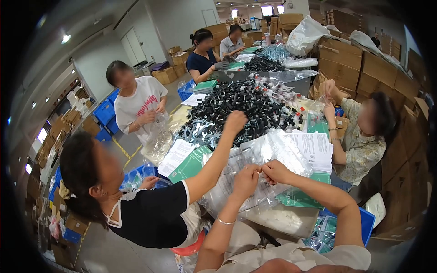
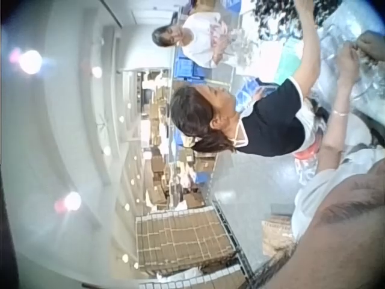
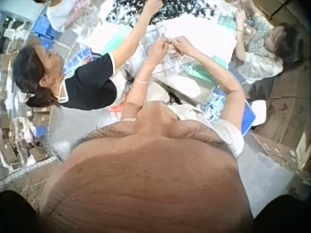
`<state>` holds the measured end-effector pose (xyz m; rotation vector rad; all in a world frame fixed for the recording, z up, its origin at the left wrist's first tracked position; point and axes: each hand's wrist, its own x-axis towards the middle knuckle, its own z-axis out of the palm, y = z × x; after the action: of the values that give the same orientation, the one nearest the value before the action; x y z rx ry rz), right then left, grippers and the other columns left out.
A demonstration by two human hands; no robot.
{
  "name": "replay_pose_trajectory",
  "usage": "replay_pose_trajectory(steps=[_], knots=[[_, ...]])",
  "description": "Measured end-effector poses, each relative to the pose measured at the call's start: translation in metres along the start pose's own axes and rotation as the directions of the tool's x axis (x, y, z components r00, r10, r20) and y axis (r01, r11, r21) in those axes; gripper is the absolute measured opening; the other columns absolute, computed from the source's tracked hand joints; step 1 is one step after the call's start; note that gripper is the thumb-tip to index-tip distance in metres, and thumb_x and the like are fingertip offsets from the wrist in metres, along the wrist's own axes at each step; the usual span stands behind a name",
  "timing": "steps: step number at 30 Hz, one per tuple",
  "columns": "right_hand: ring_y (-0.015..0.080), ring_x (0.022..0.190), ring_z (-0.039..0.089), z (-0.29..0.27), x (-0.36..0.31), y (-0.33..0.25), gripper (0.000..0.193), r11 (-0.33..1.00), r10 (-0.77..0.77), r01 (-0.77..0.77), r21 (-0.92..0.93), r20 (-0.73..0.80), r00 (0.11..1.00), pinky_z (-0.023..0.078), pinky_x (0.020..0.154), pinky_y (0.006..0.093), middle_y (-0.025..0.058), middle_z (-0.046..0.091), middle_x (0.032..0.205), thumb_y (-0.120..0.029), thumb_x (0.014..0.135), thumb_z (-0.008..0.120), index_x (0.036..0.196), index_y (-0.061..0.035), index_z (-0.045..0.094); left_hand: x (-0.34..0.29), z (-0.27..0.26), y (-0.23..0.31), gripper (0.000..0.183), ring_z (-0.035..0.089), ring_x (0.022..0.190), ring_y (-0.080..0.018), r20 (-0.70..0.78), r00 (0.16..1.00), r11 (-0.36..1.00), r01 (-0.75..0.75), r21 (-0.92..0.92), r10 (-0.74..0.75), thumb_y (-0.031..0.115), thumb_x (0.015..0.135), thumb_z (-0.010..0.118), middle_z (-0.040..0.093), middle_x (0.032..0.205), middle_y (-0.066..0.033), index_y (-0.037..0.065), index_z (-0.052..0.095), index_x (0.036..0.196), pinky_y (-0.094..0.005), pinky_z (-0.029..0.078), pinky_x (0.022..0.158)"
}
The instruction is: Packaging small black components and instruction manuals into clear plastic bags at a production table.
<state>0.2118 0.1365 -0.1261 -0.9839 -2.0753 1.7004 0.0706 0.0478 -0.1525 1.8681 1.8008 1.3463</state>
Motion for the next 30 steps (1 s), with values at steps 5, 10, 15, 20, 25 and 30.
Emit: replay_pose_trajectory(steps=[5,10,15,20,25,30], knots=[[0.0138,0.045,0.057,-0.005,-0.005,0.005,0.040,0.994,0.013,-0.013,-0.109,0.000,1.000,0.046,0.042,0.0273,0.0071,0.058,0.055,-0.026,0.090,0.044,0.062,-0.0010,0.055,0.002,-0.005,-0.002,0.038,0.058,0.081,-0.0349,0.234,0.962,0.990,0.137,0.040,-0.143,0.004,0.080,0.052,0.059,0.082,-0.0173,0.011,0.058,0.117,-0.0406,0.046,0.069],[0.0158,0.046,0.058,-0.031,-0.015,0.007,0.040,0.879,-0.113,0.131,-0.458,0.067,0.991,0.048,0.051,0.0296,0.0087,0.058,0.052,-0.023,0.088,0.043,0.058,0.0004,0.056,-0.007,-0.009,-0.075,0.054,0.059,0.092,-0.0305,0.094,0.988,0.992,0.123,0.005,-0.123,-0.004,0.074,0.048,0.061,0.105,-0.0191,0.004,0.049,0.127,-0.0400,0.046,0.082],[0.0290,0.076,0.060,-0.038,-0.031,-0.002,0.018,0.556,-0.407,0.199,-0.807,-0.055,0.912,0.048,0.069,0.0392,0.0152,0.061,0.078,-0.018,0.079,0.055,0.078,-0.0009,0.058,0.006,-0.010,-0.022,0.057,0.060,0.093,-0.0293,0.122,0.947,0.925,0.317,-0.210,-0.297,-0.010,0.071,0.043,0.059,0.114,-0.0194,0.002,0.048,0.127,-0.0371,0.046,0.080],[0.0320,0.092,0.055,-0.014,-0.015,-0.012,0.024,0.416,-0.742,0.550,-0.724,0.079,0.666,0.046,0.075,0.0421,0.0155,0.055,0.092,-0.015,0.073,0.062,0.091,-0.0025,0.052,0.014,0.005,-0.001,0.056,0.061,0.080,-0.0320,0.152,0.988,0.999,-0.039,-0.021,0.042,-0.011,0.072,0.039,0.060,0.112,-0.0188,0.001,0.049,0.126,-0.0358,0.048,0.072],[0.0326,0.097,0.056,-0.048,-0.021,0.014,0.035,0.338,-0.370,0.299,-0.892,0.166,0.914,0.046,0.080,0.0425,0.0134,0.058,0.098,-0.014,0.067,0.071,0.097,-0.0027,0.056,0.012,-0.007,0.005,0.057,0.062,0.087,-0.0302,-0.003,0.999,0.997,-0.053,0.054,0.053,-0.012,0.071,0.037,0.058,0.114,-0.0200,0.000,0.049,0.126,-0.0345,0.051,0.069],[0.0269,0.095,0.060,-0.079,-0.065,0.020,0.032,0.708,-0.583,0.564,-0.424,0.098,0.806,0.047,0.085,0.0373,0.0130,0.062,0.103,-0.012,0.075,0.068,0.104,-0.0011,0.060,0.009,0.004,0.002,0.058,0.060,0.098,-0.0286,-0.055,0.993,0.991,-0.112,-0.072,0.109,-0.018,0.070,0.034,0.056,0.120,-0.0186,-0.001,0.051,0.123,-0.0306,0.053,0.070]])
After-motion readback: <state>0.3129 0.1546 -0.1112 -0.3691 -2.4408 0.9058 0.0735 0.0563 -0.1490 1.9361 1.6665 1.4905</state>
